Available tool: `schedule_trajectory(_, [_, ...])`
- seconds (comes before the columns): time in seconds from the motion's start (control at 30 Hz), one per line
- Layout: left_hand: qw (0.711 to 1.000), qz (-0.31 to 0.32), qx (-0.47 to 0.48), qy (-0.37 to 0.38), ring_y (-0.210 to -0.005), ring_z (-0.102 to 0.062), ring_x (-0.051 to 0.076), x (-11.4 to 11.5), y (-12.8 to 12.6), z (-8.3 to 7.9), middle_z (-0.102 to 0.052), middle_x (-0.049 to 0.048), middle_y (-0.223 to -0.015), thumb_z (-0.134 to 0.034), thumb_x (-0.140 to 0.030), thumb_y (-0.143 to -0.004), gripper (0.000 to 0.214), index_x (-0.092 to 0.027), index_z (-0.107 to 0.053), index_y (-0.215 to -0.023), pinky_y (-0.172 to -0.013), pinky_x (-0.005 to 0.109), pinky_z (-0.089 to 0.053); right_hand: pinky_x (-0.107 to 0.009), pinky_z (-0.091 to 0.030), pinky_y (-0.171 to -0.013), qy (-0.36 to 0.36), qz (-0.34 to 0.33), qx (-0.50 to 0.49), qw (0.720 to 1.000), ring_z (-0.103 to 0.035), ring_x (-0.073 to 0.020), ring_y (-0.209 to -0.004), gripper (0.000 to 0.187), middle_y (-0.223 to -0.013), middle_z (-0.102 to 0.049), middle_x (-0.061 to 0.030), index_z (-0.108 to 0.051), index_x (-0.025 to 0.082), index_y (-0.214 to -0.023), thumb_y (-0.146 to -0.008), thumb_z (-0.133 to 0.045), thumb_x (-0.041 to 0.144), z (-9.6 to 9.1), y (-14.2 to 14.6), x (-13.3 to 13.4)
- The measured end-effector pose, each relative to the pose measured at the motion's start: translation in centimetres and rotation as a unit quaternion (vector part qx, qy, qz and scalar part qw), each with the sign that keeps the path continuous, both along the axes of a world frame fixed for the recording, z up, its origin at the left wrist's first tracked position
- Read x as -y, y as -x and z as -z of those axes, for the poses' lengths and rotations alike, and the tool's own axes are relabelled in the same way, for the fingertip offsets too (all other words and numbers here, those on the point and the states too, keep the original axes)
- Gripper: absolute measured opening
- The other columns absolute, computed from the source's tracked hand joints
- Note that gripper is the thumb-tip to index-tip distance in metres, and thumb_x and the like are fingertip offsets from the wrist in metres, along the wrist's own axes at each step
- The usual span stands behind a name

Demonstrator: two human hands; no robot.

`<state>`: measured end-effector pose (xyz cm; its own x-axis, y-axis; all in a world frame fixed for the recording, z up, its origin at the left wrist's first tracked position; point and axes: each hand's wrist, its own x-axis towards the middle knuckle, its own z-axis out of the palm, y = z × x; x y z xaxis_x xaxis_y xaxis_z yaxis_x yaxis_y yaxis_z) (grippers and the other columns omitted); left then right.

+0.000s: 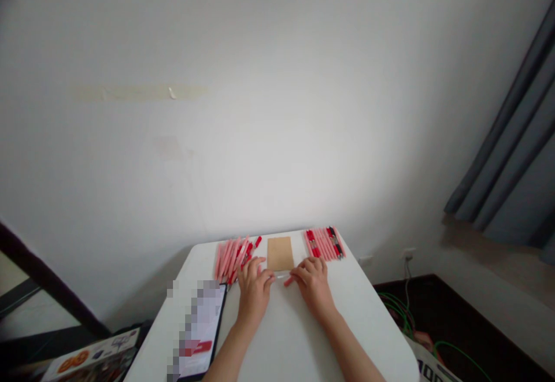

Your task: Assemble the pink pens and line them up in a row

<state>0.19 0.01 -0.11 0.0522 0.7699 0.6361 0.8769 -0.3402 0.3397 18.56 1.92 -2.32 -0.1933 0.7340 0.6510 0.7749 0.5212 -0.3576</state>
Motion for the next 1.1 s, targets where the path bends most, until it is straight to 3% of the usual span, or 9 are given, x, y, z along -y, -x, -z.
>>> schedule_trajectory(0.3, [1.000,-0.009,0.005,-0.006,-0.112,-0.048,0.024,-0.1,0.1,0.1,-0.057,0.0048,-0.115,-0.057,-0.020,-0.080,0.009,-0.023,-0.066,-0.079,-0.102,0.053,-0.032,-0.042,-0.033,-0.093,0.004,0.003,0.007,1.000,-0.052,-0.0226,-0.097,0.015,-0.085,-0.068,-0.0002,-0.072,0.036,-0.091,-0.084,-0.063,0.026,0.3,0.0,-0.2])
schedule_trajectory(0.63, [0.999,-0.013,0.016,-0.032,-0.110,-0.049,0.024,-0.5,0.5,0.5,-0.056,0.0053,-0.113,-0.059,-0.029,-0.081,0.015,-0.026,-0.067,-0.093,-0.098,0.049,-0.037,-0.039,-0.035,-0.089,0.015,0.016,-0.015,1.000,-0.051,-0.0227,-0.095,0.012,-0.085,-0.067,-0.0023,-0.072,0.031,-0.089,-0.085,-0.061,0.027,0.7,-0.3,-0.6])
schedule_trajectory(0.93, [0.989,-0.141,-0.041,-0.001,-0.115,-0.045,0.027,-0.2,0.8,0.1,-0.055,0.0056,-0.116,-0.060,-0.026,-0.079,0.014,-0.026,-0.067,-0.092,-0.104,0.059,-0.025,-0.039,-0.039,-0.086,0.017,0.029,-0.046,0.998,-0.051,-0.0235,-0.093,0.015,-0.085,-0.066,-0.0042,-0.071,0.028,-0.091,-0.088,-0.057,0.031,0.7,-0.6,-0.6])
schedule_trajectory(1.1, [0.979,-0.192,-0.069,0.017,-0.117,-0.043,0.027,0.0,1.1,0.0,-0.055,0.0080,-0.116,-0.056,-0.029,-0.081,0.016,-0.025,-0.068,-0.092,-0.103,0.059,-0.025,-0.040,-0.039,-0.086,0.012,0.027,-0.049,0.998,-0.052,-0.0236,-0.092,0.016,-0.085,-0.066,-0.0046,-0.071,0.028,-0.091,-0.088,-0.056,0.032,0.9,-0.7,-0.7])
